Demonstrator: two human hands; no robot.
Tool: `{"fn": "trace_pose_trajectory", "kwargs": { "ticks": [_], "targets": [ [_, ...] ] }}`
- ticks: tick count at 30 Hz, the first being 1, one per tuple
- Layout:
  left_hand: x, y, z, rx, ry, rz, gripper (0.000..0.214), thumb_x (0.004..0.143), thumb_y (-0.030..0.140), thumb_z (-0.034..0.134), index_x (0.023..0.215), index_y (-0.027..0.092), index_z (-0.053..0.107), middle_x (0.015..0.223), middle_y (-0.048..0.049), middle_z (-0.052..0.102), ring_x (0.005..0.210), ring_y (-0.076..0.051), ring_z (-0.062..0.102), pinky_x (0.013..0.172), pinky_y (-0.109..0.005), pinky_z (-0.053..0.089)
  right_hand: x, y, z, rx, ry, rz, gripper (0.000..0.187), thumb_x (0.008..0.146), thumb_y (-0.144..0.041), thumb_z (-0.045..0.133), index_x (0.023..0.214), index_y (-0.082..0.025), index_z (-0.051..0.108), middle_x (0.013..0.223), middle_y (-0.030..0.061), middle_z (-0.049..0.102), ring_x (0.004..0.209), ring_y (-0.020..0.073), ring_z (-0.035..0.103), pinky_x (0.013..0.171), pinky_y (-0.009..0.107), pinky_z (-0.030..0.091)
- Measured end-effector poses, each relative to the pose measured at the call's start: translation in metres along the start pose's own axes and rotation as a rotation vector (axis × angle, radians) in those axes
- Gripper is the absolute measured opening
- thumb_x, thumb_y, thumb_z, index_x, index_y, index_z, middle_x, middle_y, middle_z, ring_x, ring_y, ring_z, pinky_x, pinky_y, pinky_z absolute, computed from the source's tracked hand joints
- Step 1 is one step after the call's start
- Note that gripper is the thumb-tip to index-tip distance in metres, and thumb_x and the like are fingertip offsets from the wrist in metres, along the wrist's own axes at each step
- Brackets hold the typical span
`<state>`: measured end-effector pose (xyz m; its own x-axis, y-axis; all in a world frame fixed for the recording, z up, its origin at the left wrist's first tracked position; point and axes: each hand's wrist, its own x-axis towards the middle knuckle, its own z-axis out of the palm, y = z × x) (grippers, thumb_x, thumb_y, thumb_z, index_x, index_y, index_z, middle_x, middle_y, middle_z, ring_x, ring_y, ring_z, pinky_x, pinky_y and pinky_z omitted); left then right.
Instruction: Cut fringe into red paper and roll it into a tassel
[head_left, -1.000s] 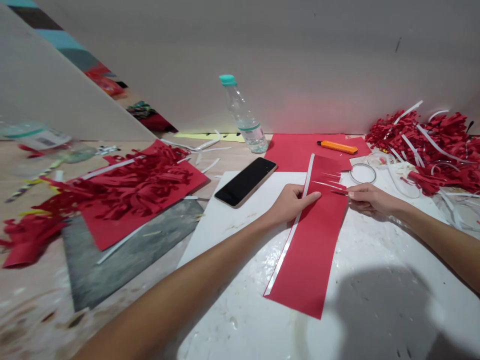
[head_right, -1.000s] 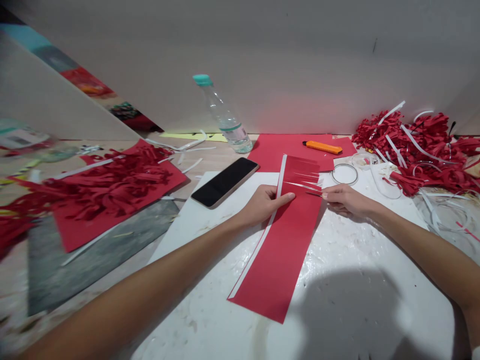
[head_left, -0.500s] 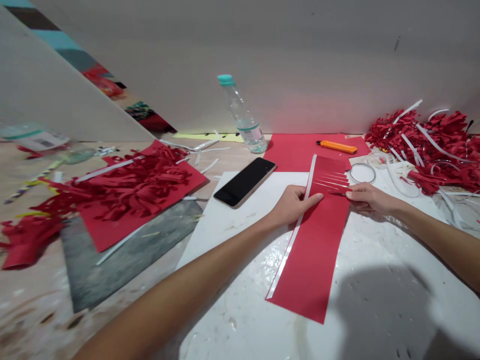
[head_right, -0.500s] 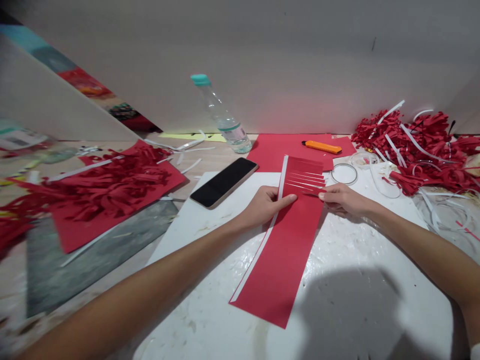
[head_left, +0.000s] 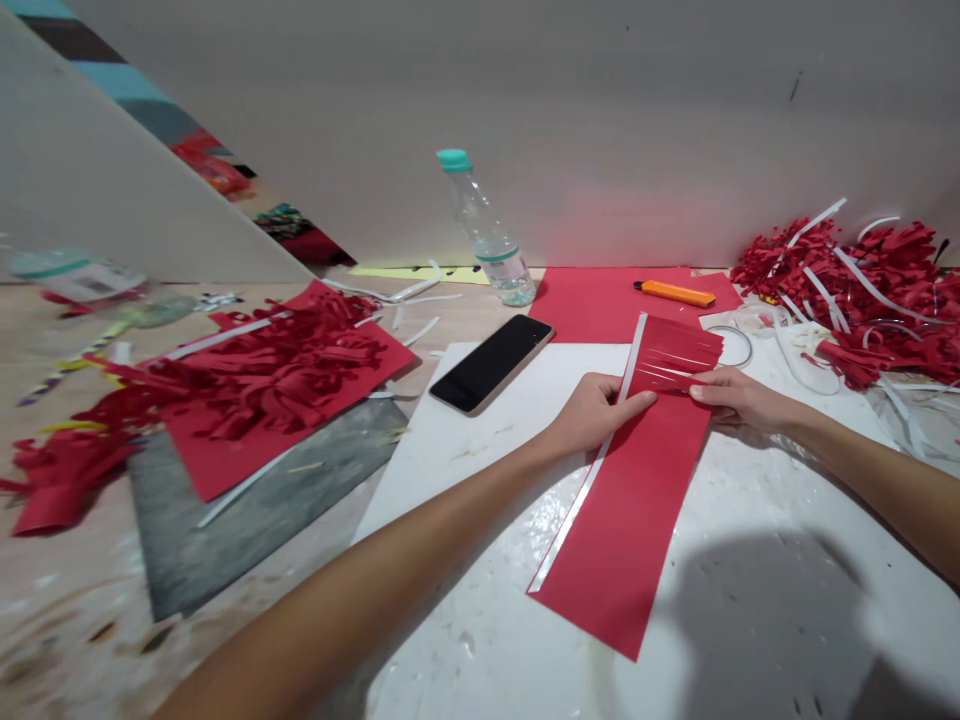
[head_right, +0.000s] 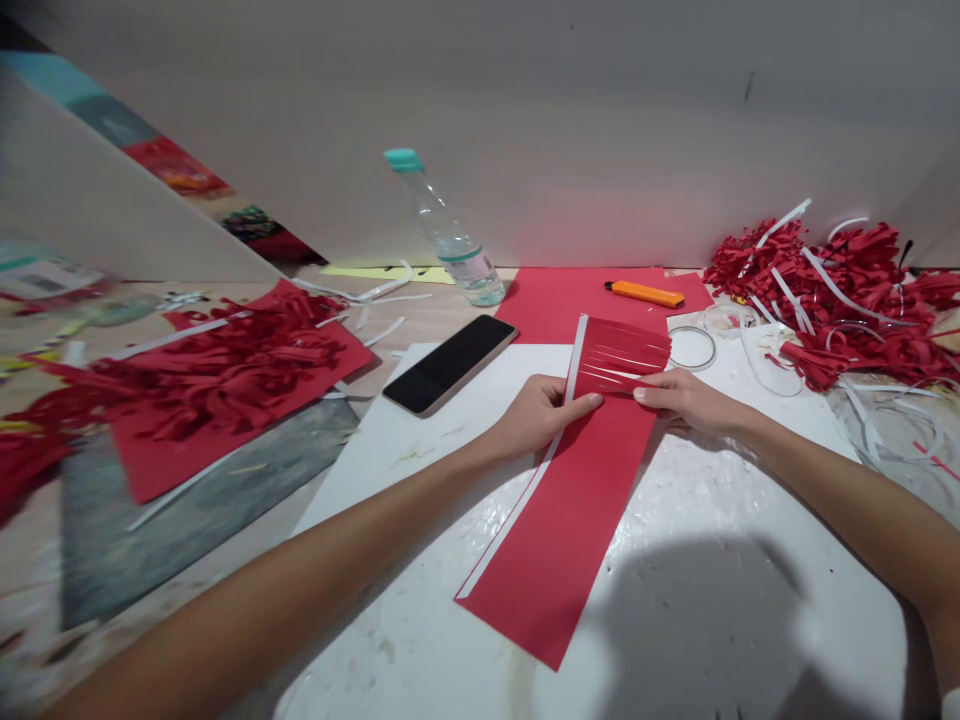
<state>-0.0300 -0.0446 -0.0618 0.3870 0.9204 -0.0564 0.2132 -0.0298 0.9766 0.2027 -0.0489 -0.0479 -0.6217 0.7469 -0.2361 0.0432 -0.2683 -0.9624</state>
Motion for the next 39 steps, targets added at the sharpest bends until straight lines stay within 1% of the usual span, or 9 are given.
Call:
{"fn": "trace_pose_trajectory", "kwargs": {
  "ticks": [6,11,14,20,23,27,31,35,39],
  "targets": [
    [-0.002,0.001,0.003,-0.058,-0.007,-0.028,0.042,0.073,0.052,0.071,0.072,0.01,0.07,0.071,-0.0083,0.071,0.06,-0.017,0.062,0.053,-0.026,0.047,0.001,0.002,0.001,0.01,0.031,-0.011,0.04,0.083,-0.048,0.067,0.066,-0.018,0.045,0.048,-0.0111,0.024,0.039,0.0042,0.021,0.039,0.021,0.016],
    [-0.002,0.004,0.001,-0.143,-0.04,-0.084,0.043,0.069,0.052,0.075,0.068,0.01,0.07,0.067,-0.0077,0.07,0.057,-0.016,0.062,0.052,-0.025,0.047,0.001,0.005,-0.005,0.015,0.032,-0.014,0.043,0.084,-0.045,0.066,0.062,-0.02,0.04,0.047,-0.011,0.022,0.039,0.0043,0.019,0.038,0.022,0.016],
    [-0.003,0.005,0.001,-0.169,-0.04,-0.085,0.043,0.067,0.052,0.076,0.068,0.009,0.071,0.069,-0.0084,0.072,0.059,-0.017,0.064,0.054,-0.026,0.049,0.002,0.006,-0.006,0.008,0.04,-0.013,0.042,0.084,-0.047,0.066,0.063,-0.019,0.042,0.047,-0.011,0.023,0.038,0.0044,0.02,0.038,0.021,0.017],
    [-0.006,0.006,0.006,-0.254,-0.044,-0.111,0.038,0.068,0.047,0.078,0.072,0.01,0.072,0.07,-0.007,0.072,0.062,-0.019,0.066,0.056,-0.026,0.052,0.001,0.002,0.002,0.005,0.076,0.001,0.037,0.081,-0.049,0.067,0.072,-0.016,0.054,0.047,-0.0084,0.039,0.035,0.0042,0.028,0.034,0.02,0.02],
    [-0.006,0.005,0.007,-0.216,-0.049,-0.099,0.039,0.069,0.048,0.076,0.075,0.009,0.073,0.072,-0.0084,0.073,0.063,-0.02,0.067,0.057,-0.027,0.052,0.001,0.001,0.005,0.011,0.085,0.008,0.037,0.079,-0.05,0.067,0.076,-0.014,0.058,0.048,-0.0071,0.044,0.034,0.0044,0.031,0.033,0.02,0.021],
    [-0.005,0.004,0.006,-0.135,-0.035,-0.078,0.041,0.07,0.049,0.075,0.069,0.009,0.071,0.068,-0.0081,0.071,0.06,-0.019,0.065,0.053,-0.026,0.05,0.001,0.001,0.006,0.013,0.084,-0.005,0.038,0.078,-0.051,0.067,0.073,-0.015,0.056,0.047,-0.0065,0.046,0.033,0.0045,0.032,0.032,0.019,0.021],
    [-0.006,0.005,0.008,-0.167,-0.031,-0.087,0.041,0.069,0.05,0.076,0.067,0.009,0.07,0.065,-0.0071,0.069,0.06,-0.019,0.065,0.054,-0.027,0.05,0.002,0.003,0.005,0.01,0.101,-0.009,0.039,0.078,-0.051,0.068,0.07,-0.014,0.056,0.047,-0.0054,0.048,0.033,0.0048,0.035,0.032,0.019,0.022],
    [-0.008,0.006,0.01,-0.242,-0.036,-0.111,0.041,0.067,0.05,0.077,0.068,0.01,0.069,0.065,-0.0066,0.069,0.06,-0.019,0.065,0.056,-0.029,0.052,0.002,0.003,0.006,0.032,0.112,-0.011,0.038,0.077,-0.049,0.068,0.069,-0.014,0.057,0.047,-0.0053,0.048,0.034,0.0046,0.034,0.033,0.019,0.021],
    [-0.007,0.006,0.01,-0.18,-0.035,-0.088,0.042,0.068,0.05,0.076,0.063,0.009,0.066,0.06,-0.0054,0.066,0.055,-0.016,0.061,0.051,-0.025,0.048,0.001,0.003,0.007,0.038,0.12,-0.008,0.037,0.079,-0.048,0.067,0.068,-0.015,0.056,0.046,-0.0057,0.046,0.034,0.0046,0.033,0.033,0.019,0.02]
  ]
}}
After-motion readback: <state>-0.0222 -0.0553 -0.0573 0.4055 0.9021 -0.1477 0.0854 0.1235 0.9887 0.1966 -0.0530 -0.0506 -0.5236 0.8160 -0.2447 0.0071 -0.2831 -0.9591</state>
